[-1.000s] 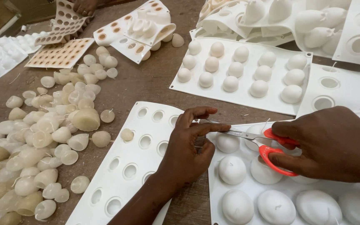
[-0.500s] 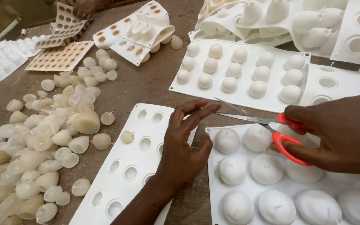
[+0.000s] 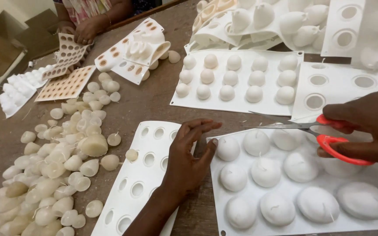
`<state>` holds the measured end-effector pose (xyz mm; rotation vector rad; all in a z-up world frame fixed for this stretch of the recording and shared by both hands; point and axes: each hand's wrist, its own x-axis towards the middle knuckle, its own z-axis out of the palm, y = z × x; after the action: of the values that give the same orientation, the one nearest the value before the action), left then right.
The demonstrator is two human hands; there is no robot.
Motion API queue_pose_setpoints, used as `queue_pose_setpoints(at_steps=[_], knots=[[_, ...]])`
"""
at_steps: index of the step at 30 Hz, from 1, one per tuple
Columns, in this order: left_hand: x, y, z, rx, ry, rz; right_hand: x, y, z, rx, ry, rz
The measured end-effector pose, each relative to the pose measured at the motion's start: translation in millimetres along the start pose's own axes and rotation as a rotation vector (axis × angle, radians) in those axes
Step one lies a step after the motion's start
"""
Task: The recorder uses scissors to trim wicks from silicone molds and then demolds finished wax candles.
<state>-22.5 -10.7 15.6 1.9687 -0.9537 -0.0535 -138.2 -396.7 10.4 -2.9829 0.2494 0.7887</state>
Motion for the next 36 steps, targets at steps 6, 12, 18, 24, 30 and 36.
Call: queue_pose_setpoints(at_steps=[6,12,18,24,30,36], knots=[[24,32,14,0.073,-0.089,0.034,-31,-69,-17,-0.078,0.035,0.036],[39,26,6,0.319,-0.151,0.104,-37,-64,-14,0.038,0.137,-0.034],[65,-14,-54,0.536,-0.338,-0.185,-50,-68,-23,-0.034,0.131,-0.124],[129,-28,-76,0.779,-0.591,-0.268,-46,-72,-25,-0.034,0.124,-0.105],[127,42,-20,0.399,-0.384,0.031,-49,-68,-25,0.005,0.159,-0.118],[123,38,-4,0.227,-0.641,-0.077,-40,-60,-27,0.060,0.099,-0.145]])
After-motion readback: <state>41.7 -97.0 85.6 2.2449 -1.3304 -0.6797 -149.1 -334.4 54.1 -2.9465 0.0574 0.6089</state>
